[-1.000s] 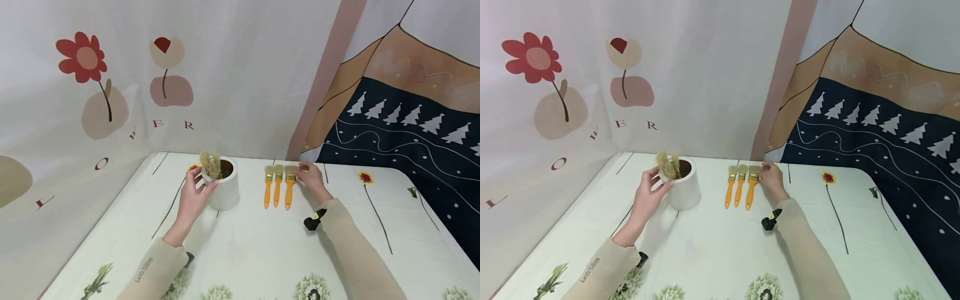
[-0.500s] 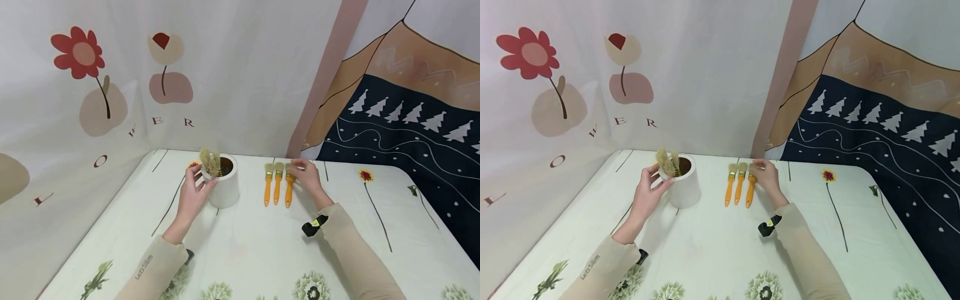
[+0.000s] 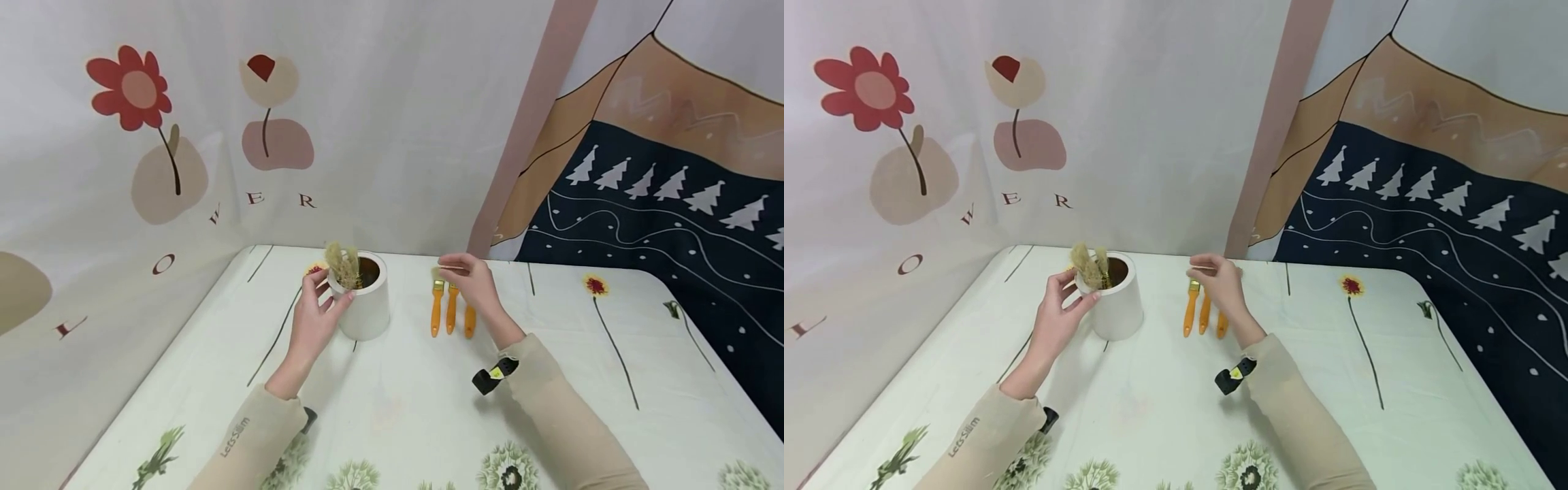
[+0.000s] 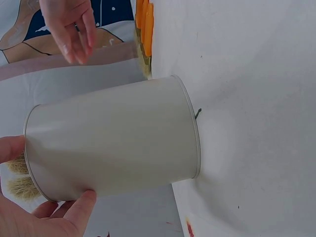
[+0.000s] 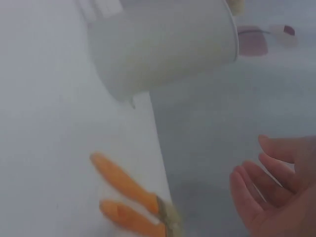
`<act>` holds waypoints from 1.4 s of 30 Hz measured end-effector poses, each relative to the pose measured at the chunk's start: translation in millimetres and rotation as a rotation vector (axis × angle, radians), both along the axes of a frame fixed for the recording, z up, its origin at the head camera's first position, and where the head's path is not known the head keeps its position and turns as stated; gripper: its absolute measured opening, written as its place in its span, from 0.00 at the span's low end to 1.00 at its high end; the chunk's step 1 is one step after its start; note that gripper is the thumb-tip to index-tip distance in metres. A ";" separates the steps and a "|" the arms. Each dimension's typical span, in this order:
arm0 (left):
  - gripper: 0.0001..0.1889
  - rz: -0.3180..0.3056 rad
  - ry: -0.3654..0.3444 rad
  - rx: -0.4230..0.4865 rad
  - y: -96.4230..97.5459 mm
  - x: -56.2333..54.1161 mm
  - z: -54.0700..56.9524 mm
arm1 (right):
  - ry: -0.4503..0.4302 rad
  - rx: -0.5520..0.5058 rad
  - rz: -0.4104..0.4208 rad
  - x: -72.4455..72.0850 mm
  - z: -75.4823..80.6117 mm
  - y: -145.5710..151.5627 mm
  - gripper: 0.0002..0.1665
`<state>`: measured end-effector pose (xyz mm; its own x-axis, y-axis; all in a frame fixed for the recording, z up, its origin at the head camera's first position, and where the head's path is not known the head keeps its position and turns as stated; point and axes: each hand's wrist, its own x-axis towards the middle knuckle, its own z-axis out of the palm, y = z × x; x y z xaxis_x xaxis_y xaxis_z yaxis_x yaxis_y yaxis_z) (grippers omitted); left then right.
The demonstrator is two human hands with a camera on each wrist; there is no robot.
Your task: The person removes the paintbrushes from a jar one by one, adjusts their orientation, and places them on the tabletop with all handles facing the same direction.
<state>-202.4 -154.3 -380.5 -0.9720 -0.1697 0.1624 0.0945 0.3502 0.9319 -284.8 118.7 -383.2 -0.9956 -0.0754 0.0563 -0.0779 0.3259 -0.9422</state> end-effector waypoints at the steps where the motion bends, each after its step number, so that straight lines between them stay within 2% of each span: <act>1: 0.35 0.000 0.001 0.003 0.0 0.1 0.0 | 0.008 -0.006 0.014 1.4 2.0 -3.6 0.18; 8: 0.35 0.004 0.003 -0.002 -0.4 -0.6 -0.3 | 0.080 -0.067 0.120 11.6 15.5 -28.4 0.19; 15: 0.35 0.007 0.012 0.003 -0.1 -0.8 -0.8 | 0.118 -0.060 0.165 18.0 26.7 -52.6 0.19; 19: 0.35 0.002 0.013 -0.002 0.3 -0.6 -0.3 | 0.146 -0.099 0.214 21.1 30.6 -66.1 0.19; 26: 0.36 -0.002 0.014 -0.019 -0.4 0.5 -0.8 | 0.209 -0.143 0.379 23.8 31.2 -92.2 0.20; 30: 0.36 -0.019 0.016 -0.020 -0.8 1.9 -1.2 | 0.223 -0.091 0.450 22.4 32.4 -104.0 0.23; 34: 0.36 -0.016 0.014 -0.018 -1.7 1.8 -1.7 | 0.233 0.027 0.489 21.2 36.3 -111.2 0.26; 38: 0.36 -0.014 0.014 -0.019 -2.1 0.6 -2.1 | 0.250 0.114 0.487 20.7 38.4 -114.1 0.23; 42: 0.36 -0.018 0.008 -0.017 -2.0 0.1 -2.4 | 0.253 0.122 0.469 19.7 37.9 -113.8 0.19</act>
<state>-202.3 -156.3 -382.9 -0.9735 -0.1494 0.1733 0.1086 0.3646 0.9248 -265.1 4.8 -345.2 -0.8102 -0.5289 0.2526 -0.4603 0.3072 -0.8329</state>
